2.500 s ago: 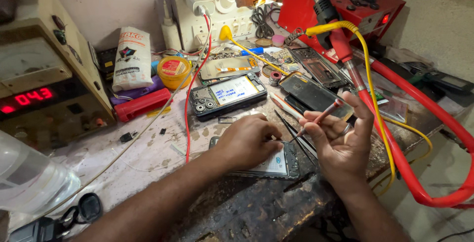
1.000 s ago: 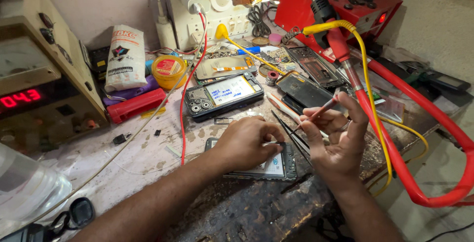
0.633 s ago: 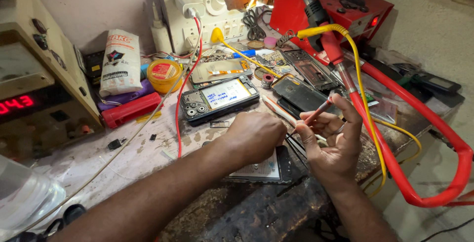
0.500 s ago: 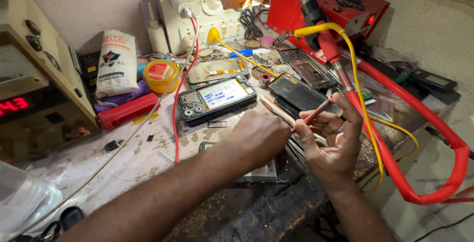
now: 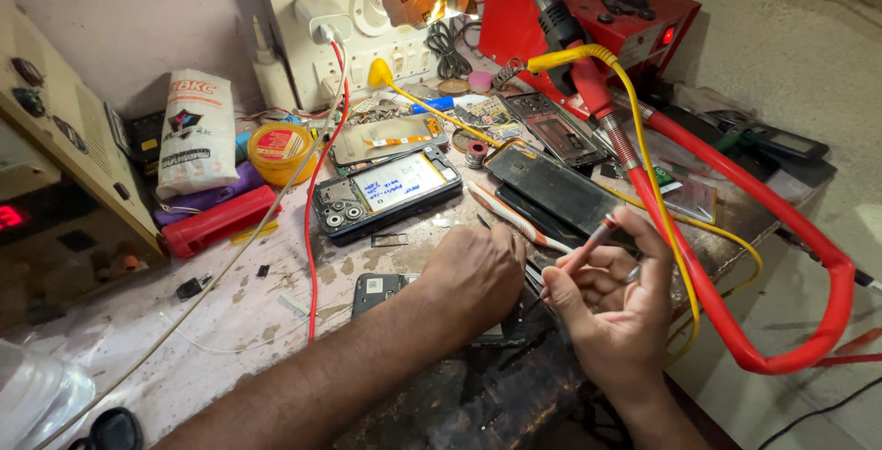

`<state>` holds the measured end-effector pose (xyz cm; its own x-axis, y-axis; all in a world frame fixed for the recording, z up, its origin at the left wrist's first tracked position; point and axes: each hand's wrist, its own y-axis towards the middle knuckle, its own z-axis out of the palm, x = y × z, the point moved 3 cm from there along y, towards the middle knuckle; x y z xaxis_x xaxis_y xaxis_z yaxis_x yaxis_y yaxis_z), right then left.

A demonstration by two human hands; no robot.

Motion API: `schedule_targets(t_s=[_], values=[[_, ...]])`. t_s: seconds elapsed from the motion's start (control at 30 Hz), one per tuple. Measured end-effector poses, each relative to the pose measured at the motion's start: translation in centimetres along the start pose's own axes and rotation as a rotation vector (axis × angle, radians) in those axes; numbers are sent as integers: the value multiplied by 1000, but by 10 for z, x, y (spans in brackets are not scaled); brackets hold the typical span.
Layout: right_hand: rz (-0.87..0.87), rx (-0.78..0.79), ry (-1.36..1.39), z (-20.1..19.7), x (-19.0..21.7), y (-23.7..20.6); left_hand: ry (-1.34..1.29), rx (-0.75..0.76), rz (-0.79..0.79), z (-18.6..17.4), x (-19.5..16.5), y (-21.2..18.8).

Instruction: The person inspects a black smartphone, then uses a small screwdriver to remove screws from the back of a disassembled phone. The person removes the back cover and sets it aside, exposing the internal components.

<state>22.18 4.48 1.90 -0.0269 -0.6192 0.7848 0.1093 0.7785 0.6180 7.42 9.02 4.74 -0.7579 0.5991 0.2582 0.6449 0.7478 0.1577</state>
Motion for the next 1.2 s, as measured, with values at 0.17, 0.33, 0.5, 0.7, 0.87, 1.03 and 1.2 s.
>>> schedule_targets(t_s=[0.17, 0.33, 0.5, 0.7, 0.87, 1.03, 1.2], values=[[132, 149, -53, -3, -8, 5, 48, -35, -16, 7, -3, -3], [307, 272, -382, 5, -6, 12, 181, -48, 8, 11, -8, -6], [226, 378, -551, 7, 17, 14, 177, -4, 2, 10, -7, -6], [-94, 507, -405, 16, 34, 7, 24, -77, 19, 4, 3, -9], [22, 504, -695, 21, 30, 6, -75, -84, -71, 4, 34, -7], [92, 474, -703, 23, 33, 8, -104, -107, -50, 4, 49, -9], [122, 476, -754, 23, 34, 8, -211, -150, -89, -13, 55, -8]])
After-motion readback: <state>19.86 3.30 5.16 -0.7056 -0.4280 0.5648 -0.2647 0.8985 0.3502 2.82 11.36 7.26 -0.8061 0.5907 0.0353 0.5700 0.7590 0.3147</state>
